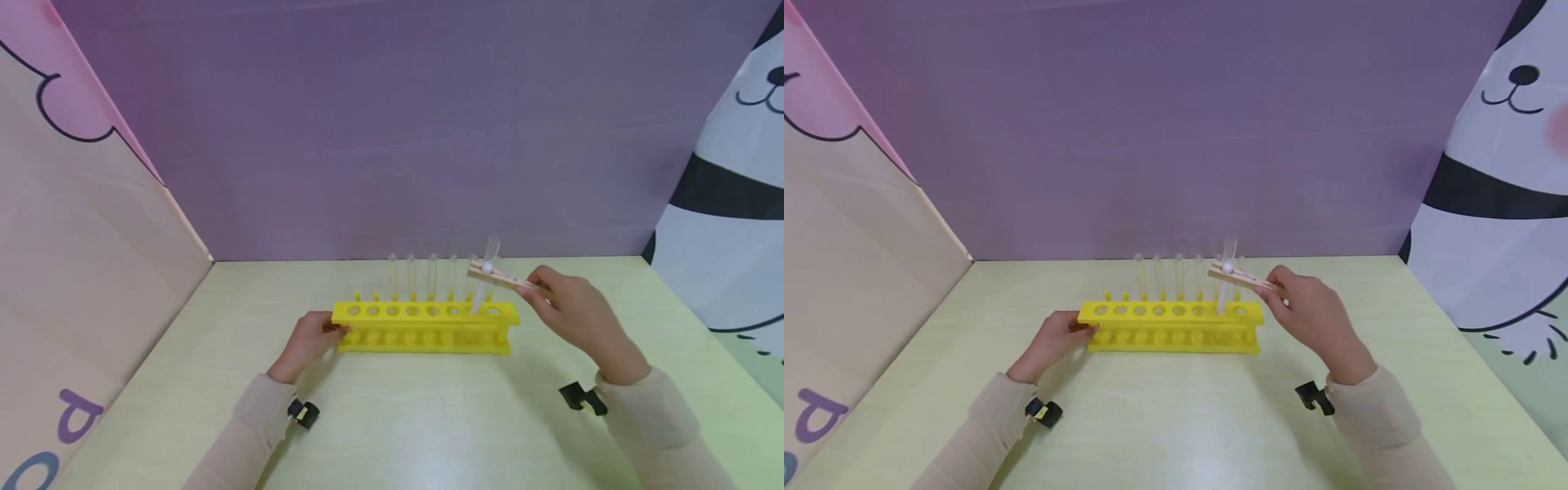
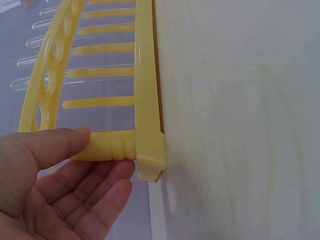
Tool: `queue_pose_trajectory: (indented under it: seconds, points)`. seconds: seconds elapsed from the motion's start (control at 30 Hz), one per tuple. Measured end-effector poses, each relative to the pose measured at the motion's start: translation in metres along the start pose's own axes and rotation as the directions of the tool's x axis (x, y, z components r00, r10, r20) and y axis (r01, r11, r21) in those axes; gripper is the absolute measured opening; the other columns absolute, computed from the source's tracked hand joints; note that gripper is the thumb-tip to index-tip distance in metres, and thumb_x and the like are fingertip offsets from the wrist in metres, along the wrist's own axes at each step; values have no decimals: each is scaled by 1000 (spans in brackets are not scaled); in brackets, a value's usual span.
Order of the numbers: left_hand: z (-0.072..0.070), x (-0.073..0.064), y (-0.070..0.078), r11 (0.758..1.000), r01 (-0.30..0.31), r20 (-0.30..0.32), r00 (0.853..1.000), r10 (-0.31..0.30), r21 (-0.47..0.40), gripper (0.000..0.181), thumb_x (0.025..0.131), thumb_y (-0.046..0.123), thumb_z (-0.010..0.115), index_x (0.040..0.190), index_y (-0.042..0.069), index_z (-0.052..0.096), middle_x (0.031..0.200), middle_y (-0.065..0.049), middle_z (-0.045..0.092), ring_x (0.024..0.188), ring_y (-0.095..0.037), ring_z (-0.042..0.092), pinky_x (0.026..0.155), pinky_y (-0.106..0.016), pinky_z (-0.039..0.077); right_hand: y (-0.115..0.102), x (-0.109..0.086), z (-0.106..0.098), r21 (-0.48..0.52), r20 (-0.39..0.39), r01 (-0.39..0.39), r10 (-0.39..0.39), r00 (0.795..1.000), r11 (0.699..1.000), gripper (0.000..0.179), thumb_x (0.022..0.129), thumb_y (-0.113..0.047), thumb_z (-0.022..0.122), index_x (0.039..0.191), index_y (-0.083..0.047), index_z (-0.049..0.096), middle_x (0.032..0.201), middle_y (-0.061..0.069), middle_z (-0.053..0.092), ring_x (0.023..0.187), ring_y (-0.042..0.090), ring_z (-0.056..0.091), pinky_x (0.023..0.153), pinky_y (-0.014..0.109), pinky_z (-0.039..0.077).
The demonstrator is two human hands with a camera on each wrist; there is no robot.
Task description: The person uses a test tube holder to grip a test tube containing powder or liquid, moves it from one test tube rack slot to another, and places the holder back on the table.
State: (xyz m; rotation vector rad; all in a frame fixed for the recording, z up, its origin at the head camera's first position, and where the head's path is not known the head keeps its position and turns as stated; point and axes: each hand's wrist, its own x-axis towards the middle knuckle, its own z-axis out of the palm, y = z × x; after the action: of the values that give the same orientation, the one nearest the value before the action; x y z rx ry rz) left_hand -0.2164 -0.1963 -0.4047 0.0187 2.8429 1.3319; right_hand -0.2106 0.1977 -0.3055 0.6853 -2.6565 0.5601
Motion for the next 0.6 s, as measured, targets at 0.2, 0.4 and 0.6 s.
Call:
queue_pose_trajectory:
  seconds: [0.2, 0.4, 0.6]
  points:
    - [0, -1, 1, 1000, 6, 3, 1000, -6, 5, 24, 86, 10, 67, 108, 0, 67, 98, -8, 69, 78, -17, 57, 73, -32, 52, 0, -3, 3, 17, 3, -16, 16, 1000, 1000, 14, 92, -20, 61, 92, -6, 58, 59, -3, 45, 48, 12, 33, 45, 27, 30]
    - [0, -2, 2, 1000, 2, 6, 1000, -2, -30, 24, 86, 9, 66, 108, -1, 67, 95, -8, 69, 76, -15, 58, 69, -29, 52, 0, -4, 6, 17, -7, 4, -4, 1000, 1000, 13, 90, -19, 63, 92, -7, 58, 58, -4, 44, 47, 10, 32, 44, 26, 30]
    - [-1, -1, 2, 1000, -14, 10, 1000, 15, -21, 22, 86, 9, 66, 106, -1, 68, 91, -6, 69, 74, -14, 56, 67, -28, 50, -1, -4, 7, 22, 11, -25, 24, 1000, 999, 12, 91, -18, 63, 92, -7, 58, 57, -4, 44, 47, 11, 32, 44, 26, 30]
